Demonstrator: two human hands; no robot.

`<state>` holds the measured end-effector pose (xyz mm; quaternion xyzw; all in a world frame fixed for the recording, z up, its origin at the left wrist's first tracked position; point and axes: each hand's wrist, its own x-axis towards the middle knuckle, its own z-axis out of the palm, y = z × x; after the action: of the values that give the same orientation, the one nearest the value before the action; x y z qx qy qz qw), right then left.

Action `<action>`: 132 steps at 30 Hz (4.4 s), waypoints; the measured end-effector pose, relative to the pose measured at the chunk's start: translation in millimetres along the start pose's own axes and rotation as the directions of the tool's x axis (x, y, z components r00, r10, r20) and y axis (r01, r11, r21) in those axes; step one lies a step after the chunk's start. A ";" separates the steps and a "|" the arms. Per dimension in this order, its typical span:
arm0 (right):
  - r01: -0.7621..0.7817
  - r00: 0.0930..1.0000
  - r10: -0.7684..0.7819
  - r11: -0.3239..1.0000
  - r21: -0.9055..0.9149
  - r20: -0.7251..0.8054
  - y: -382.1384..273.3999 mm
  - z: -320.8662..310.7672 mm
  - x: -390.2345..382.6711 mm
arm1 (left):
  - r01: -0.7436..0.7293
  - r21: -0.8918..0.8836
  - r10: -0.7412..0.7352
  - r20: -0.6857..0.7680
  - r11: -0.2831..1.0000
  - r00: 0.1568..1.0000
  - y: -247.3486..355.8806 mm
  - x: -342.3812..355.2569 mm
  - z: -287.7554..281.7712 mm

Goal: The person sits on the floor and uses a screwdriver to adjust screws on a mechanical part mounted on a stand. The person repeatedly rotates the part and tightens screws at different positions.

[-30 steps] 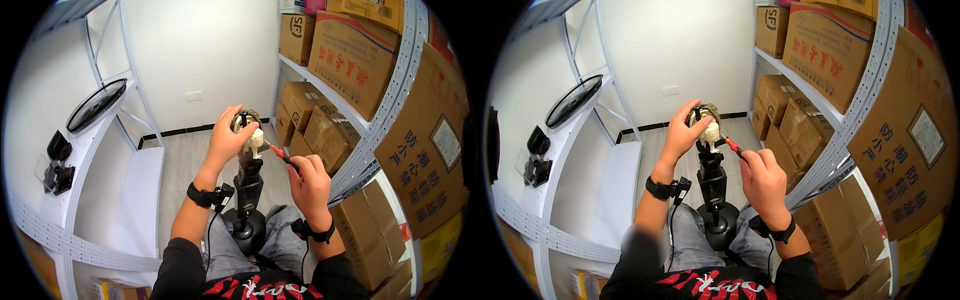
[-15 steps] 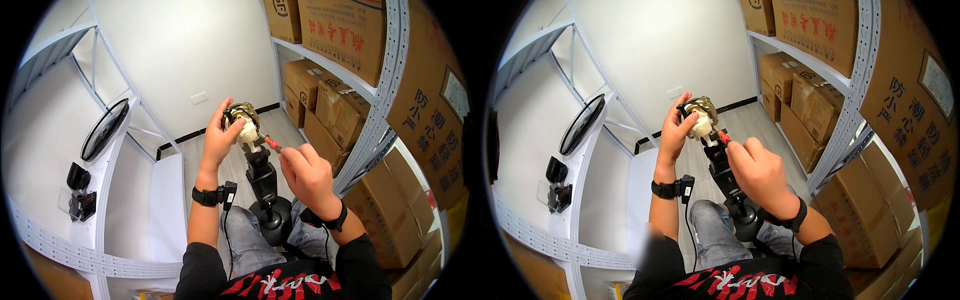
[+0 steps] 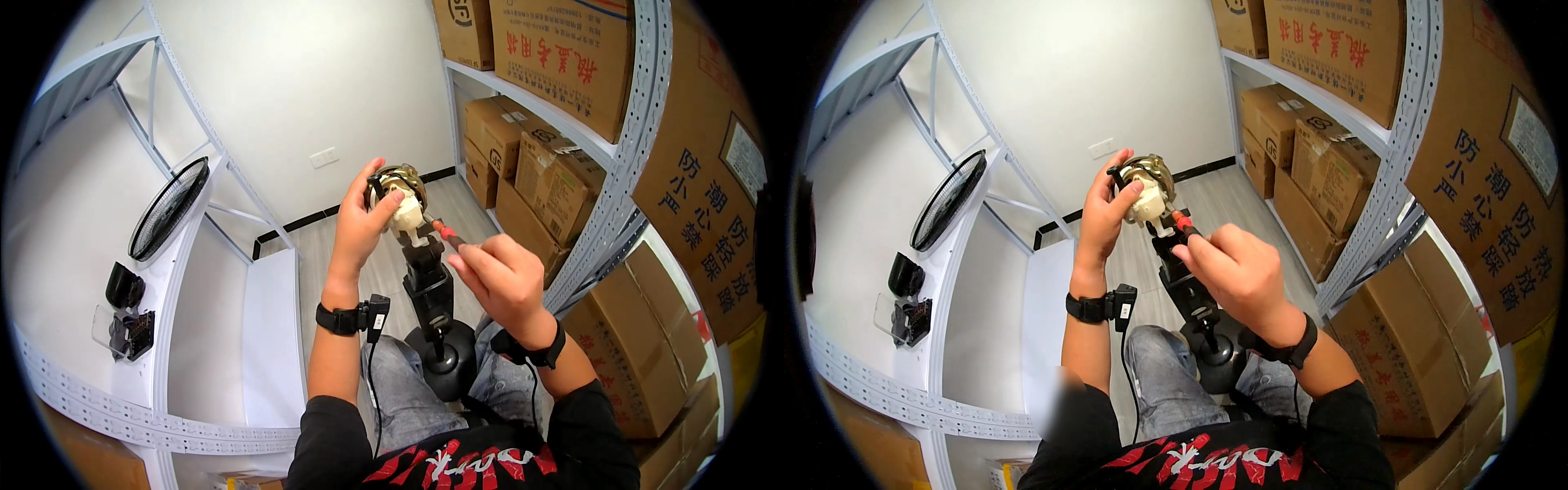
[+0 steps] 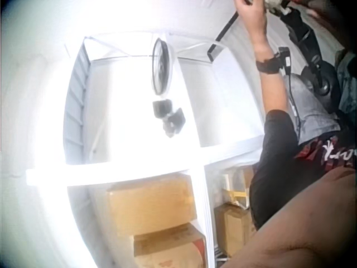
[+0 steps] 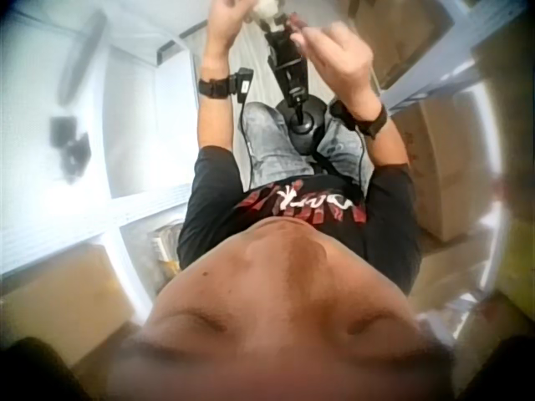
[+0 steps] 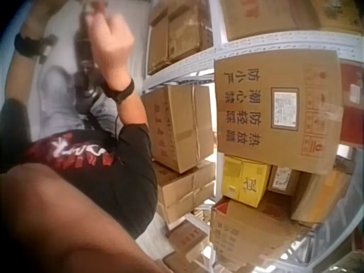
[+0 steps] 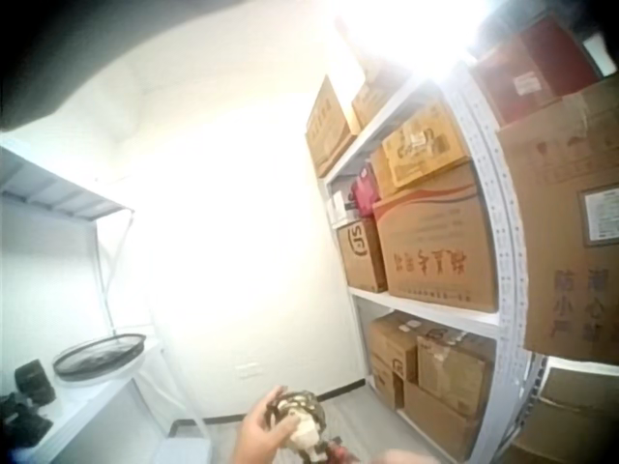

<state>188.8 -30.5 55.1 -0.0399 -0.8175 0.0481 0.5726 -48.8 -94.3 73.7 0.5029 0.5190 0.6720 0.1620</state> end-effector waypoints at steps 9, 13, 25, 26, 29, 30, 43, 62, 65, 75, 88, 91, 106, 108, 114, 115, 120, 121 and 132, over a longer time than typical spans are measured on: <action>0.050 0.952 -0.107 0.979 0.197 0.288 -8.7 -5.1 -1.6 | -0.004 -0.077 0.002 -0.019 0.997 1.000 -0.3 -1.4 -1.3; 0.077 0.997 -0.077 0.987 0.141 -0.005 -6.2 8.2 -1.2 | 0.009 -0.058 -0.008 0.015 0.998 1.000 -0.4 -0.2 -2.4; 0.115 0.968 -0.178 0.941 0.319 0.179 -1.2 6.6 -1.8 | -0.016 -0.097 0.018 0.022 0.995 1.000 -9.1 2.2 -9.6; 0.129 0.975 -0.175 0.947 0.295 0.136 -1.3 7.9 -2.5 | -0.010 -0.100 0.012 0.028 0.995 1.000 -8.2 1.4 -9.9; 0.144 0.986 -0.160 0.960 0.241 0.050 1.0 14.3 -4.7 | -0.015 -0.102 0.017 0.018 0.995 1.000 -8.9 2.7 -9.4; 0.132 0.988 -0.148 0.962 0.239 0.049 3.1 16.3 -6.1 | -0.018 -0.105 0.020 0.021 0.994 1.000 -9.1 2.9 -9.0; 0.137 0.978 -0.180 0.933 0.332 0.102 -1.6 18.3 0.5 | -0.014 -0.121 0.017 0.020 0.993 1.000 -14.3 2.5 -12.8; 0.158 0.987 -0.152 0.946 0.282 -0.043 14.6 28.2 -1.7 | -0.012 -0.123 0.015 0.030 0.992 0.999 -10.1 0.4 -8.6; 0.079 0.997 -0.076 0.923 0.377 -0.023 9.4 29.0 2.6 | -0.006 -0.108 0.009 0.030 0.994 1.000 -9.5 -1.3 -8.6; 0.172 0.979 -0.195 0.940 0.295 0.052 6.3 17.3 0.7 | 0.003 -0.120 -0.003 0.008 0.993 1.000 -6.8 -1.7 -5.7; 0.108 0.969 -0.192 0.891 0.441 0.152 3.0 11.1 9.7 | 0.010 -0.136 -0.008 0.012 0.991 1.000 -6.5 -2.9 -7.4; 0.188 0.975 -0.214 0.933 0.306 0.054 4.6 12.5 4.8 | -0.001 -0.136 0.002 0.005 0.991 1.000 -7.8 -2.2 -5.8; 0.131 0.972 -0.190 0.928 0.349 0.139 3.2 6.7 9.3 | 0.003 -0.142 -0.001 0.014 0.990 1.000 -6.9 -2.1 -5.8; 0.112 0.982 -0.154 0.940 0.323 0.106 3.8 8.9 6.0 | -0.005 -0.137 0.006 0.003 0.991 1.000 -7.5 -2.1 -4.2; -0.114 0.974 -0.001 0.860 0.498 0.225 -6.7 9.8 14.5 | 0.013 -0.135 -0.011 0.012 0.991 1.000 -6.9 -2.7 -6.3; -0.063 0.973 -0.053 0.874 0.482 0.224 -7.7 6.1 17.2 | 0.002 -0.133 -0.002 0.004 0.991 1.000 -7.9 -2.5 -6.7; 0.114 0.962 -0.205 0.902 0.416 0.181 -0.4 3.1 14.6 | 0.016 -0.137 -0.013 0.020 0.990 1.000 -6.9 -2.9 -7.9; 0.152 0.962 -0.227 0.909 0.388 0.155 1.5 4.8 13.5 | 0.015 -0.133 -0.013 0.017 0.991 1.000 -7.2 -2.7 -8.1; 0.070 0.973 -0.165 0.879 0.472 0.162 -7.4 4.5 18.6 | -0.368 0.074 0.371 -0.026 0.927 0.928 -24.3 4.5 -11.5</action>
<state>178.2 -35.7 71.9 0.1529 -0.8357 0.2106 0.4836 -67.9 -87.2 55.7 0.5834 0.4407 0.6822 0.0053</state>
